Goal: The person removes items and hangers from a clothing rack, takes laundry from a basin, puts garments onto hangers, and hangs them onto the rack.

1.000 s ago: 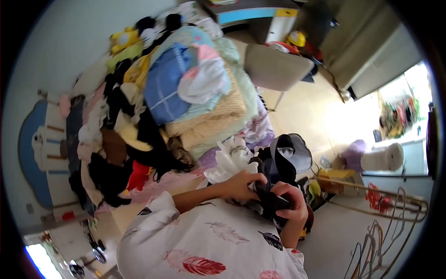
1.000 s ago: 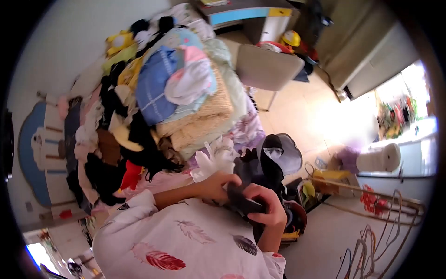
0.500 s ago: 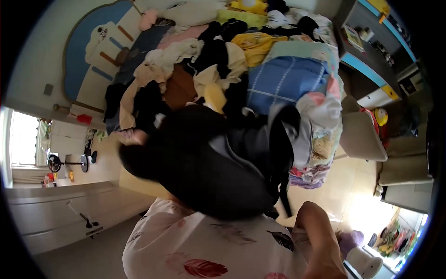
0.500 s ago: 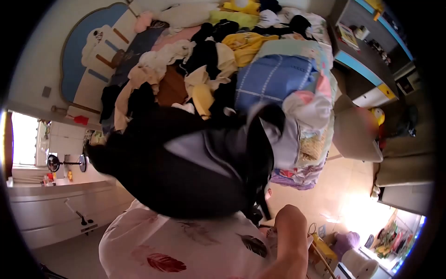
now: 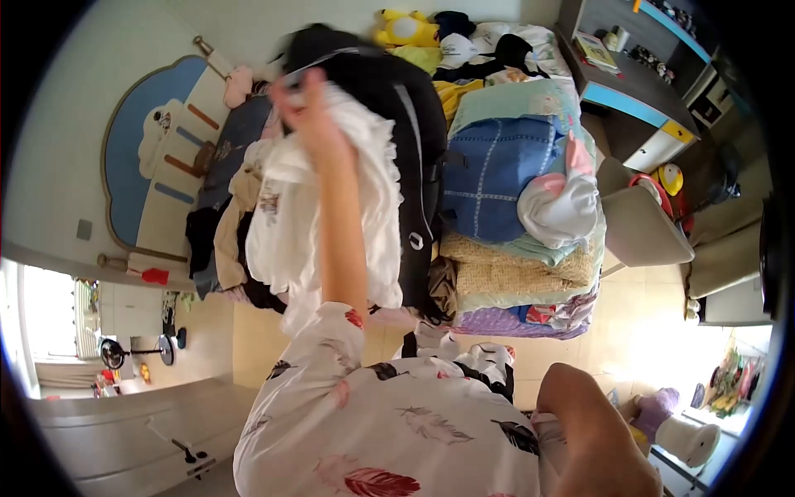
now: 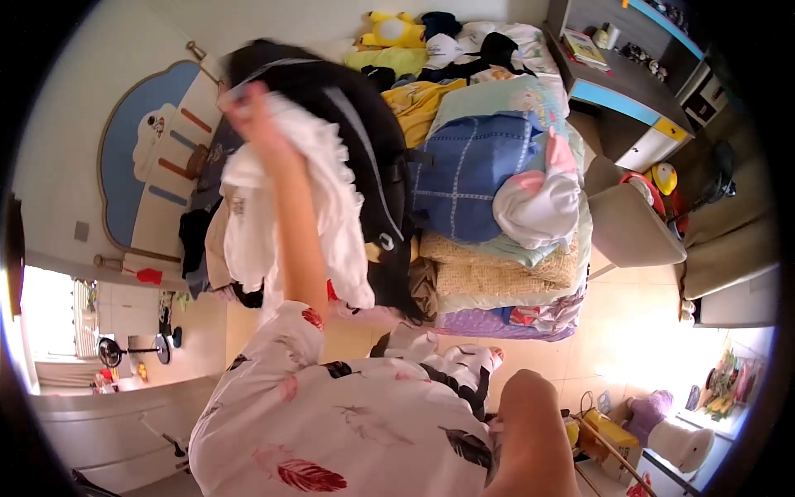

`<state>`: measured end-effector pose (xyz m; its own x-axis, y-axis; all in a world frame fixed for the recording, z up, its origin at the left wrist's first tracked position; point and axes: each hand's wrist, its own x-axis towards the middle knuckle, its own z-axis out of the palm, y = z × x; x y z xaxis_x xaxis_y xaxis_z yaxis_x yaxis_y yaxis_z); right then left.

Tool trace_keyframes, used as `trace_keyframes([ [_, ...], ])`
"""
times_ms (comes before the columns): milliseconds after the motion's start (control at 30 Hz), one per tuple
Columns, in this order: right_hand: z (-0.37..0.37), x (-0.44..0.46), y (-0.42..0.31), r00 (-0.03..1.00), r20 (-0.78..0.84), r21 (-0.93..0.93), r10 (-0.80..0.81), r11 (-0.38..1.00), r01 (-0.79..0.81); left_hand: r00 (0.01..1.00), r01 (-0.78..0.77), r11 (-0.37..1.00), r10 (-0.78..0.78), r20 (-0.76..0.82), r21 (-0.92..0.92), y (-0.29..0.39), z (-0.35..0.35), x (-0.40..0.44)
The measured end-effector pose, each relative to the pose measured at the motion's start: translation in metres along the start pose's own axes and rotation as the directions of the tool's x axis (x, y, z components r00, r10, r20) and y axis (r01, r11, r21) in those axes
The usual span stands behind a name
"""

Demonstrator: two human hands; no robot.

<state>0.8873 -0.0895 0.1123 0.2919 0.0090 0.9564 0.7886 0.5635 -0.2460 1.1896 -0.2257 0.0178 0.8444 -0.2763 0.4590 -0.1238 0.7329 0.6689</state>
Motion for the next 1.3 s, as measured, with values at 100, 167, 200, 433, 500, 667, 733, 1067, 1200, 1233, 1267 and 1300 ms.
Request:
trace_keyframes([
  [100,-0.005,-0.006,-0.002,0.992,0.113,0.014,-0.056,0.998,0.055,0.852,0.250,0.904,-0.375,0.366,0.347,-0.106,-0.022,-0.019],
  [167,-0.006,-0.008,-0.004,0.986,0.147,0.002,-0.079,0.997,0.080,0.684,0.198,0.842,-0.486,0.545,0.502,-0.154,-0.057,-0.059],
  [200,-0.006,-0.010,-0.005,0.986,0.150,-0.013,-0.077,0.997,0.080,0.615,0.017,0.835,-0.442,0.653,0.549,-0.175,-0.076,-0.074],
  [433,0.003,-0.019,-0.016,1.000,0.015,-0.031,-0.024,0.999,0.025,0.214,-0.176,0.630,-0.725,0.654,0.756,-0.199,-0.121,-0.143],
  [500,0.007,-0.021,-0.017,1.000,-0.015,-0.037,-0.016,0.999,0.015,0.017,-0.104,0.509,-0.858,0.514,0.854,-0.171,-0.098,-0.149],
  [667,0.016,-0.028,-0.019,0.997,-0.037,-0.121,-0.070,0.991,0.065,-0.376,-0.206,0.659,-0.736,0.563,0.724,-0.141,-0.059,-0.185],
  [733,0.022,-0.031,-0.023,0.995,-0.065,-0.190,-0.077,0.980,0.063,-0.492,-0.190,0.697,-0.677,0.547,0.691,-0.130,-0.047,-0.206],
  [1067,0.099,-0.034,-0.038,0.814,-0.300,-0.921,-0.497,0.374,-0.111,-0.873,-0.150,0.865,-0.343,0.347,0.478,-0.086,0.012,-0.359],
  [1200,0.137,-0.036,-0.045,0.803,-0.188,-0.982,-0.566,0.117,-0.148,-0.959,-0.068,0.941,-0.153,0.237,0.333,-0.045,0.025,-0.421],
  [1233,0.148,-0.037,-0.045,0.761,-0.166,-0.983,-0.627,0.040,-0.181,-0.973,0.025,0.947,-0.051,0.226,0.320,-0.052,0.014,-0.445],
  [1267,0.162,-0.041,-0.044,0.745,-0.145,-0.981,-0.652,0.000,-0.192,-0.983,0.035,0.950,-0.024,0.183,0.310,-0.041,0.012,-0.459],
  [1300,0.178,-0.046,-0.044,0.764,-0.178,-0.978,-0.620,0.030,-0.204,-0.995,0.012,0.948,-0.022,0.101,0.317,-0.031,0.013,-0.473],
])
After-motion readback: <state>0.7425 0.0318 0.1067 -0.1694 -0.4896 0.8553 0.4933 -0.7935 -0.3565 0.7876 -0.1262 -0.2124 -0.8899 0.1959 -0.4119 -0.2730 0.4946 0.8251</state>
